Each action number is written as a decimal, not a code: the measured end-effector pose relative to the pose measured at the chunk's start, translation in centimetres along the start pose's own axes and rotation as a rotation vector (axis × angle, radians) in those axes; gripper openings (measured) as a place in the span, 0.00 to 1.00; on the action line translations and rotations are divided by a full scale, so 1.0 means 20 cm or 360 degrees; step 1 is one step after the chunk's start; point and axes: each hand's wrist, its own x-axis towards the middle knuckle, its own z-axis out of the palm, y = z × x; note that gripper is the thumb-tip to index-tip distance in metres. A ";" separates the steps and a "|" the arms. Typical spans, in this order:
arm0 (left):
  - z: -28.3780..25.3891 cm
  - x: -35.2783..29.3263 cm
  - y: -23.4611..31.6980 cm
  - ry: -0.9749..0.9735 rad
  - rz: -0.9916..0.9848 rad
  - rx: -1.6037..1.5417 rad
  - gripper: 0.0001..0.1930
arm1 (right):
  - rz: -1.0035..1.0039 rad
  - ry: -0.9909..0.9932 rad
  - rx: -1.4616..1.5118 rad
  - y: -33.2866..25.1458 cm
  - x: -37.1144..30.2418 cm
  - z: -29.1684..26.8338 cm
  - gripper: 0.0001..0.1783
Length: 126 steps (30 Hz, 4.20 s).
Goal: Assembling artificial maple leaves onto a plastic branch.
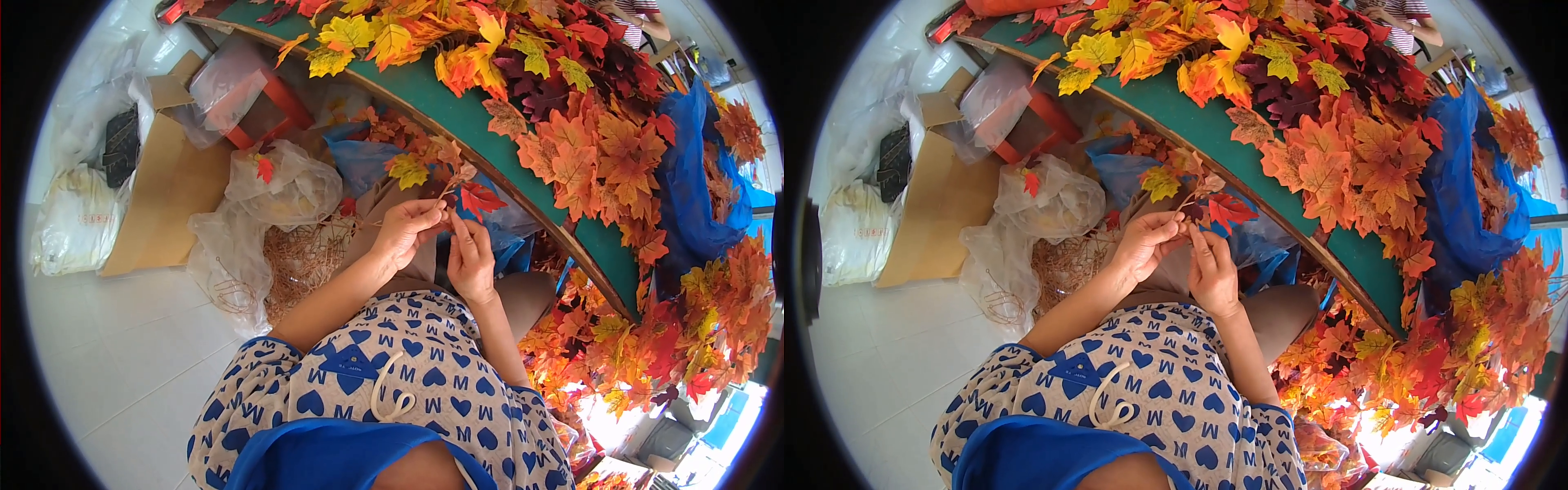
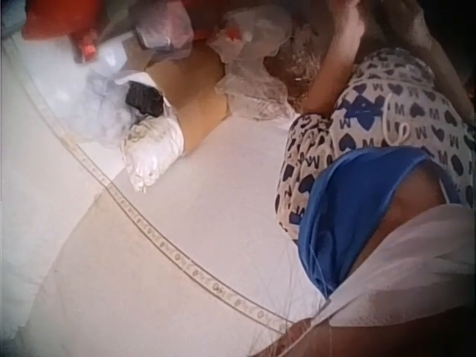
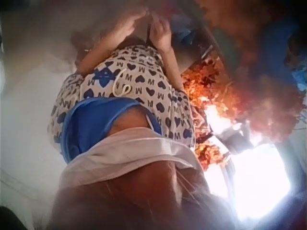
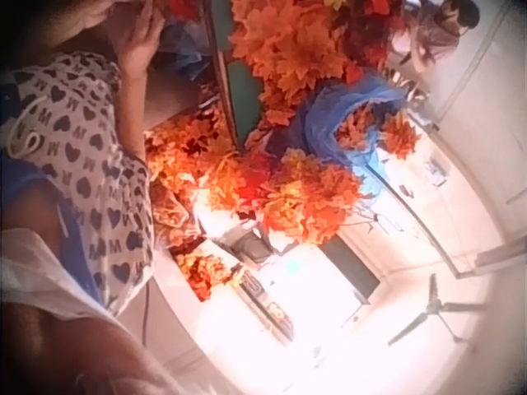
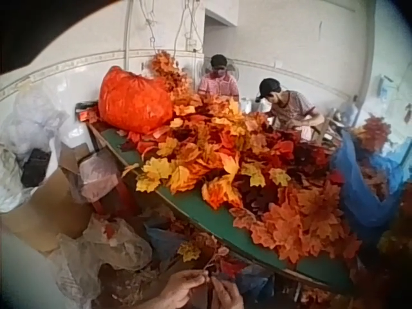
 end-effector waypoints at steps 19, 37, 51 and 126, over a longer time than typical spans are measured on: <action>-0.06 0.01 0.09 0.0030 0.0063 0.0200 0.05 | -0.0042 0.0093 -0.0819 0.35 0.94 -0.26 0.14; 0.12 0.02 0.07 -0.0179 0.0171 0.0197 0.05 | -0.0134 0.0086 -0.0986 0.27 0.74 -0.47 0.17; 0.25 -0.07 0.07 -0.0197 0.0332 0.0453 0.06 | 0.1222 0.0495 0.1939 -0.06 0.19 -0.08 0.05; 0.07 0.05 0.18 -0.0219 0.0316 0.0231 0.27 | -0.0544 -0.0551 -0.1915 0.71 1.17 -0.65 0.06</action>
